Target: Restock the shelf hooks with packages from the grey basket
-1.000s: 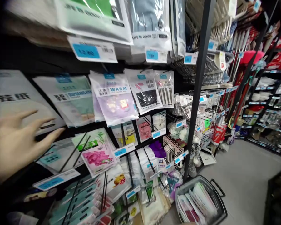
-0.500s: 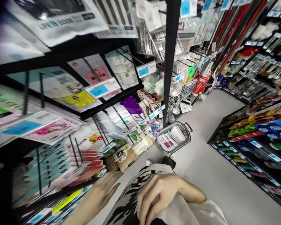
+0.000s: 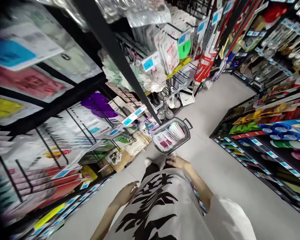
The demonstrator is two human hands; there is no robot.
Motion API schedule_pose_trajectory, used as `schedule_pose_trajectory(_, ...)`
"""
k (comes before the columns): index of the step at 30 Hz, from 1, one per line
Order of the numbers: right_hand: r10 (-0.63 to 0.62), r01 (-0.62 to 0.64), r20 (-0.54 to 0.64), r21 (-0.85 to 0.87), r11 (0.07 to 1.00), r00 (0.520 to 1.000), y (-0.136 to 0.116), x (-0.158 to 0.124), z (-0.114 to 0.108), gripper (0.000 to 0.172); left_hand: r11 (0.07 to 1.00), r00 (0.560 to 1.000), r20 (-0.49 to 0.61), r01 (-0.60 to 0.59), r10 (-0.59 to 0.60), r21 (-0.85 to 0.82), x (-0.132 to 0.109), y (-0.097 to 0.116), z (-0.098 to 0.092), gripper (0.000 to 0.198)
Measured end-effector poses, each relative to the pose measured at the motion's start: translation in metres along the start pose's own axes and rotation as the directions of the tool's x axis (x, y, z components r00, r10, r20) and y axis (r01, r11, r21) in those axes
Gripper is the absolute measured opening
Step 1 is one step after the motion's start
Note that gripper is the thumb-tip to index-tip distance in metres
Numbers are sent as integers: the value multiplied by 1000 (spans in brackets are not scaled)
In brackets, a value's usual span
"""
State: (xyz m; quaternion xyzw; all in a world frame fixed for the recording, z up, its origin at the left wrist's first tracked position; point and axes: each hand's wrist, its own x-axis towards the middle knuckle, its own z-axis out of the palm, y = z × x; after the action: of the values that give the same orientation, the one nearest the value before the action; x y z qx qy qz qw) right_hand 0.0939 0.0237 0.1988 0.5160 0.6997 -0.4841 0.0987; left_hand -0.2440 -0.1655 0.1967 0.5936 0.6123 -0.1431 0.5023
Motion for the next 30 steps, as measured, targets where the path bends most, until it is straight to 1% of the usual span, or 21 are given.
schedule_pose_trajectory(2,69,-69,6,-38,997,998,37,-1,-4,31,995,1000,-1,6,-6,-105,18,12,11,44)
schedule_pose_trajectory(4,152,-151,10,-83,985,988,70,5,-7,33,986,999,16,44,-42,-161,37,26,24,40)
schedule_pose_trajectory(7,244,-238,39,-116,964,969,108,31,-1,35,974,991,41,129,-124,-185,65,43,42,36)
schedule_pose_trajectory(9,264,-256,63,-112,960,962,126,57,12,37,966,987,52,161,-153,-204,83,50,51,36)
schedule_pose_trajectory(11,265,-256,80,-107,961,961,138,87,32,39,957,986,74,165,-151,-239,99,51,57,37)
schedule_pose_trajectory(14,263,-253,90,-110,961,961,153,134,64,40,933,985,97,166,-142,-318,126,45,65,37)
schedule_pose_trajectory(17,260,-250,84,-109,962,962,167,183,95,37,882,984,74,178,-162,-436,165,36,73,35)
schedule_pose_trajectory(19,254,-246,72,-104,964,964,178,217,114,34,838,981,44,184,-189,-514,199,27,79,32)
schedule_pose_trajectory(21,248,-241,57,-97,966,967,190,252,132,32,793,975,19,193,-223,-577,242,17,86,29)
schedule_pose_trajectory(23,244,-240,43,-88,967,969,204,284,150,34,742,964,-3,202,-266,-639,292,6,93,25)
schedule_pose_trajectory(26,262,-259,28,-79,963,965,222,329,177,37,663,941,-31,214,-337,-717,372,-15,106,22)
schedule_pose_trajectory(28,294,-291,29,-77,954,955,232,354,195,39,611,920,-44,221,-388,-760,424,-29,116,25)
schedule_pose_trajectory(30,335,-332,33,-78,940,942,239,375,211,39,562,902,-42,230,-429,-795,469,-41,125,28)
